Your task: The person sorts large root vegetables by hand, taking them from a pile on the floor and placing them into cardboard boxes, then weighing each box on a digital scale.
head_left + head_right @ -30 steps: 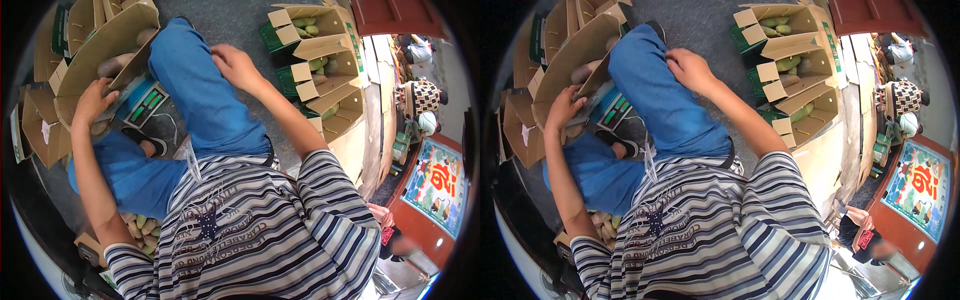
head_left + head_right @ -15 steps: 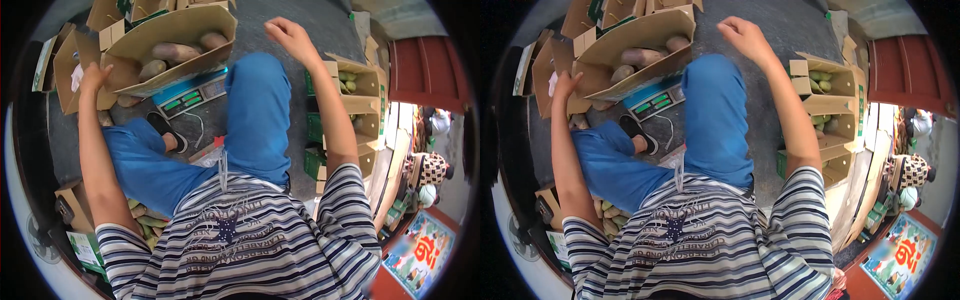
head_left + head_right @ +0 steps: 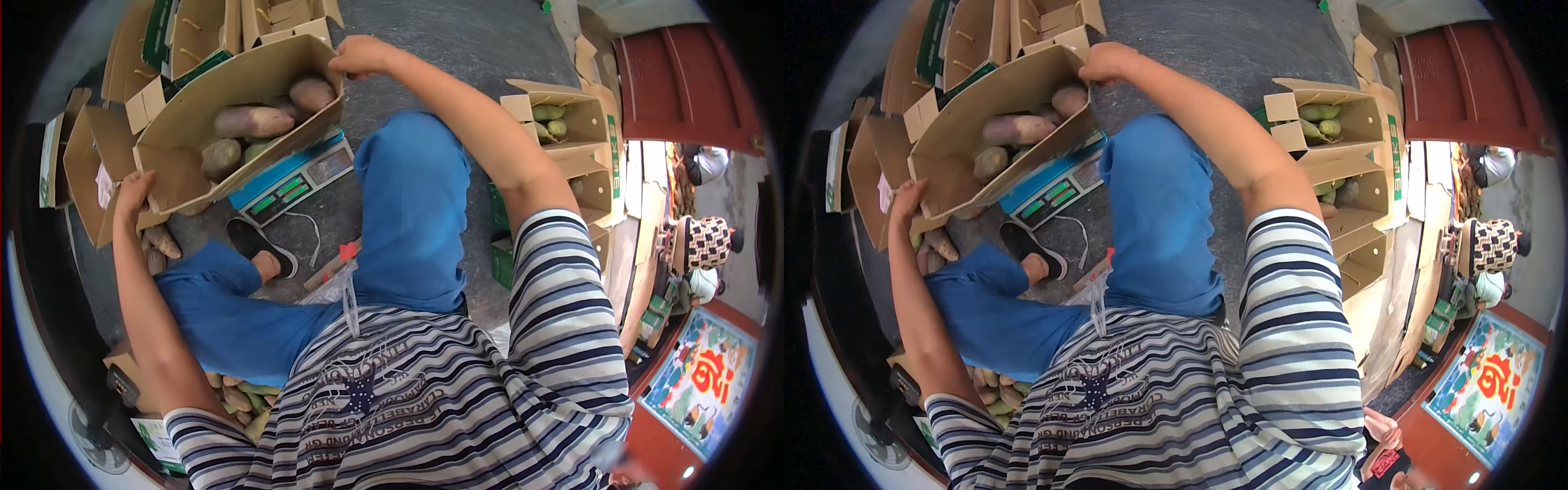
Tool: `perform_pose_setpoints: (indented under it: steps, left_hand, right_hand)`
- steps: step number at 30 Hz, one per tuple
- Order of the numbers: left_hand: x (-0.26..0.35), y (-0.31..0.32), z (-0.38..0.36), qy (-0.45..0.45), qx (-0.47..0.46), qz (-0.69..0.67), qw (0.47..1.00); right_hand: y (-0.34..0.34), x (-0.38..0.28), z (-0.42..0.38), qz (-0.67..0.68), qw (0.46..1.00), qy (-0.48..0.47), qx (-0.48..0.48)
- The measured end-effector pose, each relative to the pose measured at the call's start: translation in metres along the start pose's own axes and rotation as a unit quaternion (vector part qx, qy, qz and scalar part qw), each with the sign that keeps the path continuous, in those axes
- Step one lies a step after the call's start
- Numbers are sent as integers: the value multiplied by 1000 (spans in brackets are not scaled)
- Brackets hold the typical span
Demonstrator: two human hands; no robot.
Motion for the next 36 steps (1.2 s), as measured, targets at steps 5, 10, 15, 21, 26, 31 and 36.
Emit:
perform_pose_setpoints:
  steps: [5,10,15,21,26,31,36]
  left_hand:
    - [32,13,-13,32,-14,61,998]
    - [114,81,-44,115,-75,39,990]
    - [198,197,-38,195,-152,-80,966]
    - [290,325,25,248,-197,-145,937]
    - [310,431,73,257,-234,-94,933]
    - [319,432,40,281,-343,20,896]
    - [294,347,-17,376,-254,166,876]
  right_hand:
    - [-7,17,-11,-65,997,4,40]
    - [-41,86,-45,35,996,-10,76]
    - [-116,191,-76,22,985,62,157]
    - [-215,285,-150,-129,932,195,278]
    - [-231,361,-190,-201,874,291,332]
    - [-181,367,-160,-117,873,254,400]
    - [-37,167,-86,-19,989,-42,139]
Point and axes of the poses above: each hand's wrist, its own z-axis towards the middle knuckle, its own y-axis out of the palm, x = y × z, the point moved 6 cm from there along z, towards the middle knuckle, and after that the axes turned 13 degrees about -x, right-handed, at the moved point
